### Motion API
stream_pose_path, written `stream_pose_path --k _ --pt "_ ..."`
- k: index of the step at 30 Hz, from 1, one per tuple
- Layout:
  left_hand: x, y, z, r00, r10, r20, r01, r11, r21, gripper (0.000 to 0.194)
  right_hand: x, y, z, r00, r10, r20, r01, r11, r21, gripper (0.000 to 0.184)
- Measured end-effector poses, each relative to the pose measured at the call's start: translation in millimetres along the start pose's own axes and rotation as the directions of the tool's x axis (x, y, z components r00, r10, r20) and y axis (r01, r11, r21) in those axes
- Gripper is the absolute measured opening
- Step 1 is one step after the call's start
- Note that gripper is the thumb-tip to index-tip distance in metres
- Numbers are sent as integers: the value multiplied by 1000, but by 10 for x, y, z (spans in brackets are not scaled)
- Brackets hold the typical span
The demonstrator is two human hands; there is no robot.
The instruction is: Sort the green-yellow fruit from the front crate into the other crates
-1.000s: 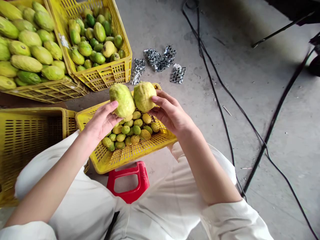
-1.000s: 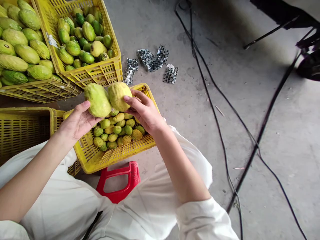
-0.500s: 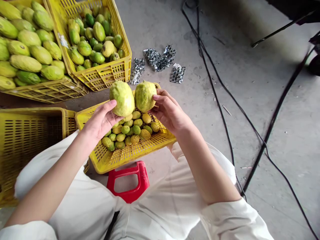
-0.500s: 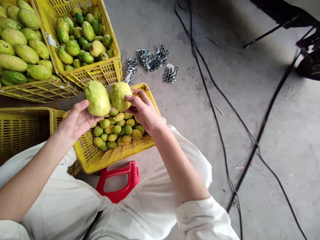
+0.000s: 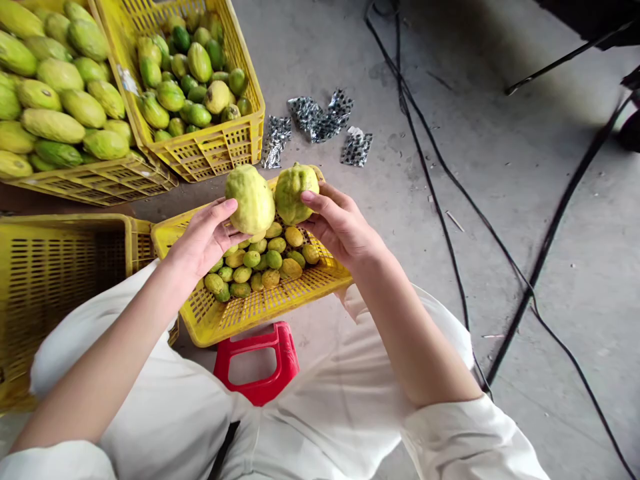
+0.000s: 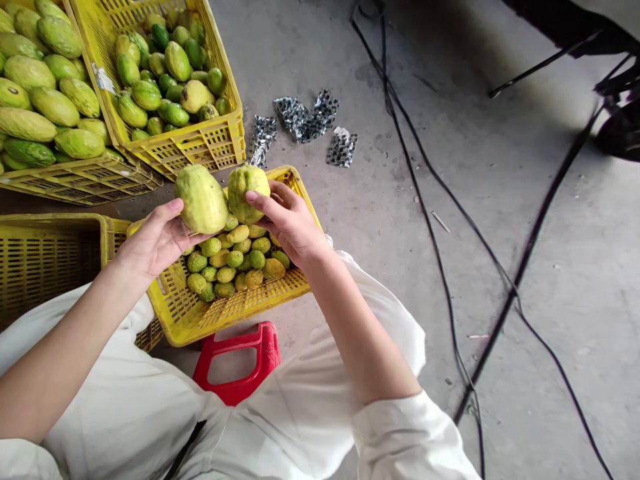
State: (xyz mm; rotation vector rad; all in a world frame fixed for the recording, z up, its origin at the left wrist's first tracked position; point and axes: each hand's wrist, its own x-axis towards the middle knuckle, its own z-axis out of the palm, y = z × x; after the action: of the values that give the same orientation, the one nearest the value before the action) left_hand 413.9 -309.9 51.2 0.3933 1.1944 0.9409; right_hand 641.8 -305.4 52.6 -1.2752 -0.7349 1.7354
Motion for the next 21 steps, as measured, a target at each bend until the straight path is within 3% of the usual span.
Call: stream_pose_path --k 4,11,15,21 --pt "10 -12 -4 1000 7 -8 -7 1000 -16 28 8 6 3 1000 14 -12 -14 1000 13 61" --pt "-24 -9 38 999 -35 27 36 999 -11 39 -27 3 46 997 77 -14 -76 996 42 58" --pt "-14 -7 30 999 5 35 -5 1000 4 43 -27 -13 53 994 99 -37 -96 993 64 53" --pt "31 -13 -24 998 26 57 -31 996 84 46 9 -29 -14 995 68 -75 -65 997 45 70"
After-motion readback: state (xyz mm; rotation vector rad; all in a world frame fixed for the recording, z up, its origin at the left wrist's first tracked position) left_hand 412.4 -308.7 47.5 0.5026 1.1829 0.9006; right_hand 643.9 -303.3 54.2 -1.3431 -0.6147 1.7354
